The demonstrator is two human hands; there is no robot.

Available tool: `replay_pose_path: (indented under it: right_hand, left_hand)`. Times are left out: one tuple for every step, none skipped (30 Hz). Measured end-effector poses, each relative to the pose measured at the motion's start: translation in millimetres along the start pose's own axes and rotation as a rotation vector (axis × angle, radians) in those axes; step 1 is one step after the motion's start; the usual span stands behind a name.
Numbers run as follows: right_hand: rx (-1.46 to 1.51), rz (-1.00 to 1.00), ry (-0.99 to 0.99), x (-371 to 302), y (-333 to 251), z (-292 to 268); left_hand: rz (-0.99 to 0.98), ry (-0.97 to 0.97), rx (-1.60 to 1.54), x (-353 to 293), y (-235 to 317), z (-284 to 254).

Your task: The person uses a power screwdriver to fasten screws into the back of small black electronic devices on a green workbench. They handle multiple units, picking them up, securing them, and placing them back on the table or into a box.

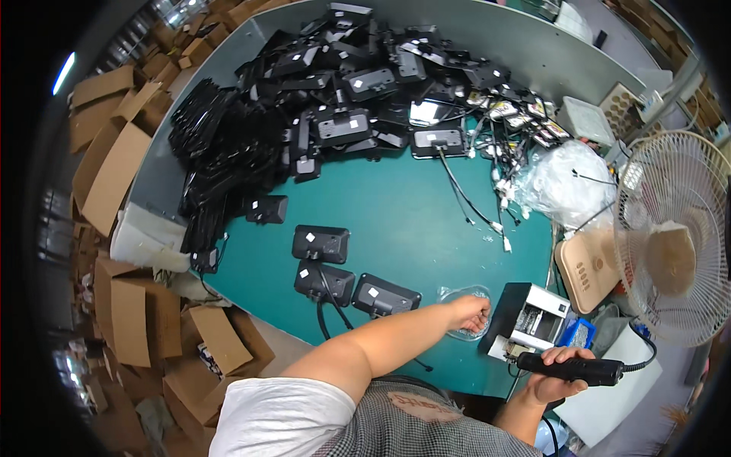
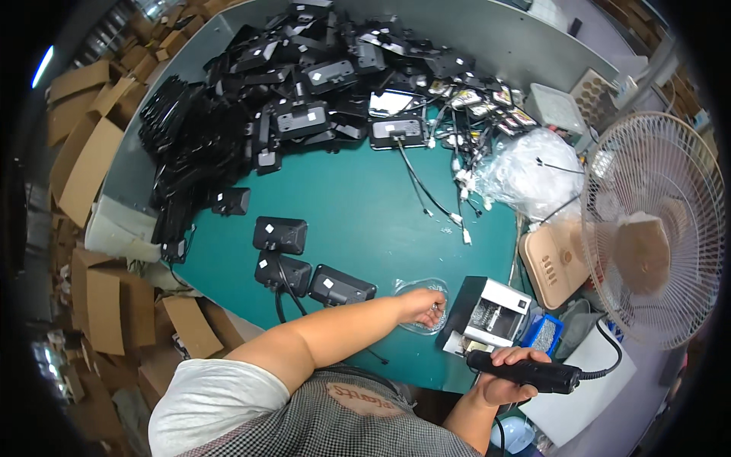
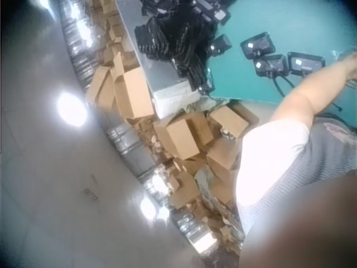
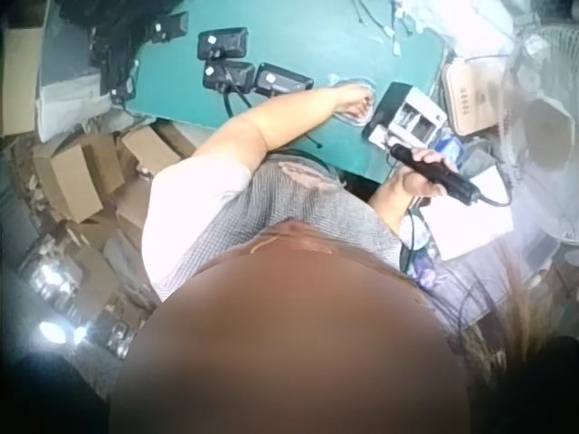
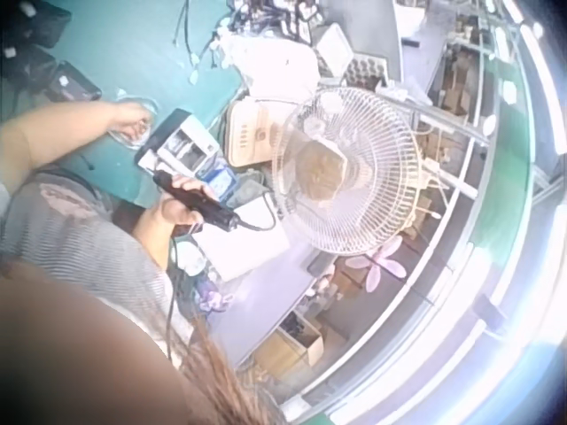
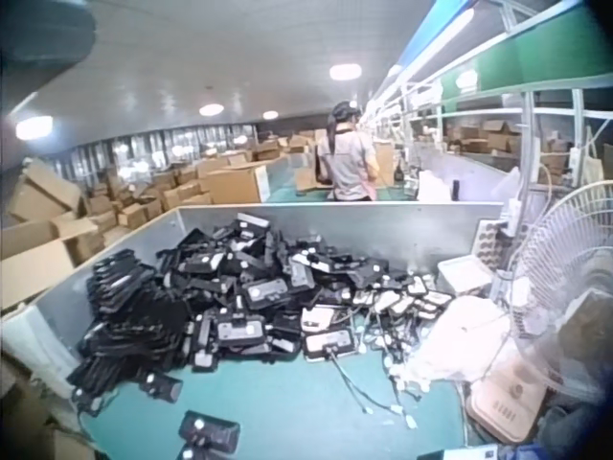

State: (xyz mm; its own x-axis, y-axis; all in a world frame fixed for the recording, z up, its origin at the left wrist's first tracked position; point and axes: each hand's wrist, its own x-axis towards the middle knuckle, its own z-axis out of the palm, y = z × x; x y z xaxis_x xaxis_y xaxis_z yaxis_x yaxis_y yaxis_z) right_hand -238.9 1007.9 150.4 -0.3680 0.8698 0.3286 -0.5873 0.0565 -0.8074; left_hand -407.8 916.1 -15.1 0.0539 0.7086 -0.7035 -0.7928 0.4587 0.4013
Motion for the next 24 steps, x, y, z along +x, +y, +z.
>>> replay_pose_path:
  right_hand:
    - [-0.007, 0.006, -0.002, 0, 2, 0]
    - [-0.003, 0.012, 0.013, -1, 3, 4]
    - [-0.011, 0.017, 0.027, -2, 2, 8]
    - [-0.018, 0.021, 0.042, -3, 1, 12]
    - [-0.018, 0.015, 0.025, -5, 1, 16]
    - [-0.016, 0.009, 0.009, -6, 3, 20]
    - [-0.019, -0.003, -0.005, -6, 3, 25]
    - [-0.004, -0.004, -0.013, -7, 4, 32]
    - [0.013, -0.005, -0.020, -9, 6, 39]
    - [0.027, -0.009, -0.026, -11, 9, 47]
    - [0.073, -0.002, -0.055, -13, 14, 55]
    - [0.111, 0.006, -0.074, -16, 16, 66]
    - [0.142, 0.014, -0.093, -18, 20, 79]
    - [0.176, 0.022, -0.112, -21, 24, 92]
    - [0.232, 0.040, -0.140, -26, 29, 104]
    - [0.266, 0.034, -0.173, -28, 33, 117]
    - [0.314, 0.037, -0.196, -32, 38, 132]
    - [0.360, 0.045, -0.220, -35, 45, 147]
    - [0.398, 0.042, -0.216, -40, 53, 164]
    - [0.410, 0.051, -0.210, -45, 61, 177]
    - [0.425, 0.079, -0.212, -50, 69, 189]
    - [0.435, 0.102, -0.209, -55, 76, 200]
    - [0.449, 0.127, -0.205, -61, 84, 213]
    - [0.456, 0.157, -0.211, -66, 90, 224]
  left_hand:
    - [0.037, -0.004, 0.000, -2, 0, 3]
    - [0.074, -0.008, 0.004, -5, 0, 5]
    - [0.107, -0.009, 0.044, -7, -1, 8]
    - [0.143, -0.028, 0.061, -12, -1, 7]
    - [0.179, -0.045, 0.078, -18, -2, 6]
    - [0.215, -0.061, 0.096, -24, -3, 5]
    - [0.245, -0.078, 0.092, -37, 3, 9]
    - [0.281, -0.087, 0.088, -49, 4, 6]
    - [0.318, -0.095, 0.084, -59, 5, 2]
    - [0.353, -0.106, 0.081, -69, 5, -3]
    - [0.377, -0.115, 0.078, -79, 6, -12]
    - [0.365, -0.119, 0.040, -93, 8, -19]
    - [0.350, -0.128, 0.000, -107, 12, -25]
    - [0.335, -0.135, -0.040, -123, 15, -33]
    - [0.345, -0.111, -0.056, -139, 16, -40]
    - [0.394, -0.110, -0.047, -151, 15, -49]
    - [0.444, -0.107, -0.040, -164, 14, -60]
    - [0.493, -0.101, -0.038, -177, 12, -71]
    - [0.528, -0.081, -0.028, -191, 11, -83]
    - [0.563, -0.059, -0.019, -207, 12, -94]
    - [0.593, -0.039, -0.015, -222, 11, -105]
    - [0.582, -0.001, -0.034, -234, 11, -113]
    - [0.588, 0.010, -0.005, -246, 12, -123]
    - [0.592, 0.015, 0.015, -258, 12, -131]
